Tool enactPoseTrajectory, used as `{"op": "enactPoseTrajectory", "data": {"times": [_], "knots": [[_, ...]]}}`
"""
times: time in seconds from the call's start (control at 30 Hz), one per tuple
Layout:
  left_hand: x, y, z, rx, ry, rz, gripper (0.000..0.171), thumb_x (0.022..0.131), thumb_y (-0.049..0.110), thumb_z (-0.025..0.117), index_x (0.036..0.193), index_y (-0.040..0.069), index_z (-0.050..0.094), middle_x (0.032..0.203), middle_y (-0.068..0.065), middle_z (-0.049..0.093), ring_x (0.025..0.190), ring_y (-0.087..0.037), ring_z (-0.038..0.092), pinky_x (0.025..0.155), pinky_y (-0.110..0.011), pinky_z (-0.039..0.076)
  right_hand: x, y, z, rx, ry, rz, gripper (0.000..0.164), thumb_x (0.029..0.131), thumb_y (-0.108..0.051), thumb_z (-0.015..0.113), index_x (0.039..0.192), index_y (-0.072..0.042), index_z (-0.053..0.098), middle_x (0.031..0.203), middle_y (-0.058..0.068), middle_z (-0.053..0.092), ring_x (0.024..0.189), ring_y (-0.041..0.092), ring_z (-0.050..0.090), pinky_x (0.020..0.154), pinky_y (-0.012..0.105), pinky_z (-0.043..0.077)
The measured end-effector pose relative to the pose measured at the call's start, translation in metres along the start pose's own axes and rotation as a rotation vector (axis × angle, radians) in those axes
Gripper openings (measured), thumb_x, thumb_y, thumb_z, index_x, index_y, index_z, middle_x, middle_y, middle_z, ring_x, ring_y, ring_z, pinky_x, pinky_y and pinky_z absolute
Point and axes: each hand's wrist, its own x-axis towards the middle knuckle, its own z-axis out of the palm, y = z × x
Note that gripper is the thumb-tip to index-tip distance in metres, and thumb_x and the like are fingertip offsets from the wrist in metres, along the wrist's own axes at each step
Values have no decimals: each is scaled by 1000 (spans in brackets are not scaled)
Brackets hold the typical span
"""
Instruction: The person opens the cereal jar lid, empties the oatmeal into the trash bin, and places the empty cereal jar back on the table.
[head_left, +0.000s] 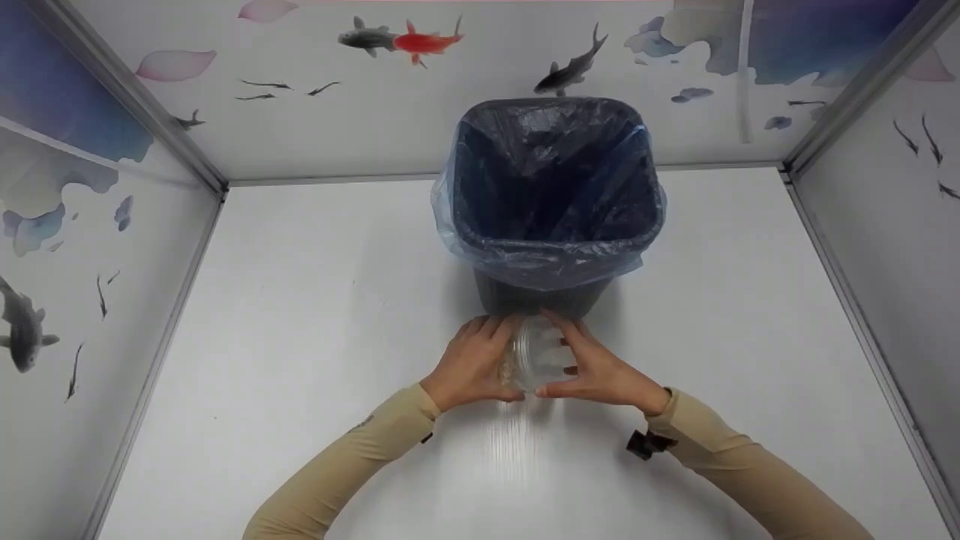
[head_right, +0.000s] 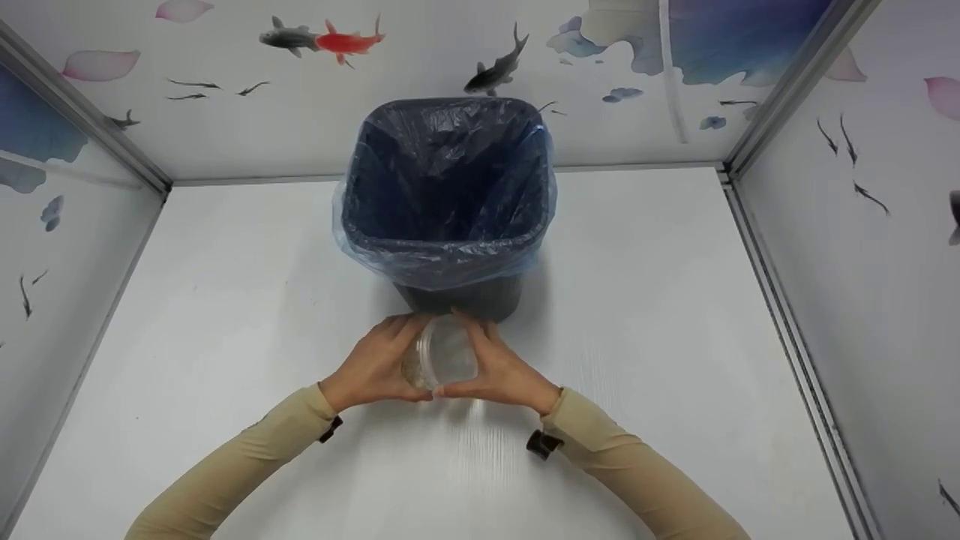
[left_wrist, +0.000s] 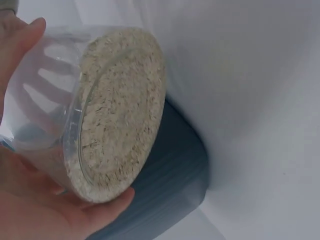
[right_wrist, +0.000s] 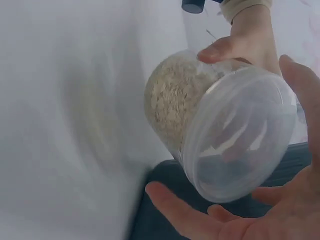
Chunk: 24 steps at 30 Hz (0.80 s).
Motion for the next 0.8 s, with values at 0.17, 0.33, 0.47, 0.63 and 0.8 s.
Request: {"op": "enactPoseTrajectory", "data": {"times": [0.17, 0.33, 0.47, 0.63, 0.8], "knots": [[0, 8, 1, 64, 1, -9, 110, 57, 56, 87, 140, 3, 38, 127, -14, 53, 115, -31, 52, 98, -45, 42, 4, -1, 6, 16, 31, -43, 99, 81, -33, 79, 154, -13, 16, 151, 19, 22, 127, 39, 39, 87, 50, 50], [-2, 9, 0, 26, -25, -12, 111, 58, 54, 88, 141, 3, 37, 129, -15, 52, 117, -32, 52, 98, -46, 42, 4, 0, 11, -79, 73, -142, 93, 80, -38, 79, 152, -14, 25, 148, 12, 29, 126, 30, 40, 88, 47, 50], [-2, 5, -4, -37, -73, 7, 108, 58, 53, 88, 140, 1, 39, 129, -14, 53, 116, -31, 53, 96, -46, 44, 3, 1, 11, -203, 64, -249, 95, 78, -41, 80, 152, -14, 27, 148, 7, 31, 130, 24, 37, 97, 44, 44], [-2, 0, -9, -144, -155, 16, 103, 60, 51, 88, 138, 2, 41, 131, -10, 52, 118, -28, 51, 98, -43, 43, 4, 3, 6, -334, 26, -411, 94, 75, -39, 82, 151, -14, 32, 149, 8, 31, 135, 25, 33, 104, 41, 37], [-1, -6, -13, -296, -233, 35, 101, 61, 46, 89, 140, 6, 40, 134, -7, 51, 121, -25, 49, 98, -39, 44, 3, 2, 0, -439, -13, -548, 93, 70, -34, 86, 148, -15, 38, 151, 11, 30, 136, 27, 33, 103, 41, 39]]}}
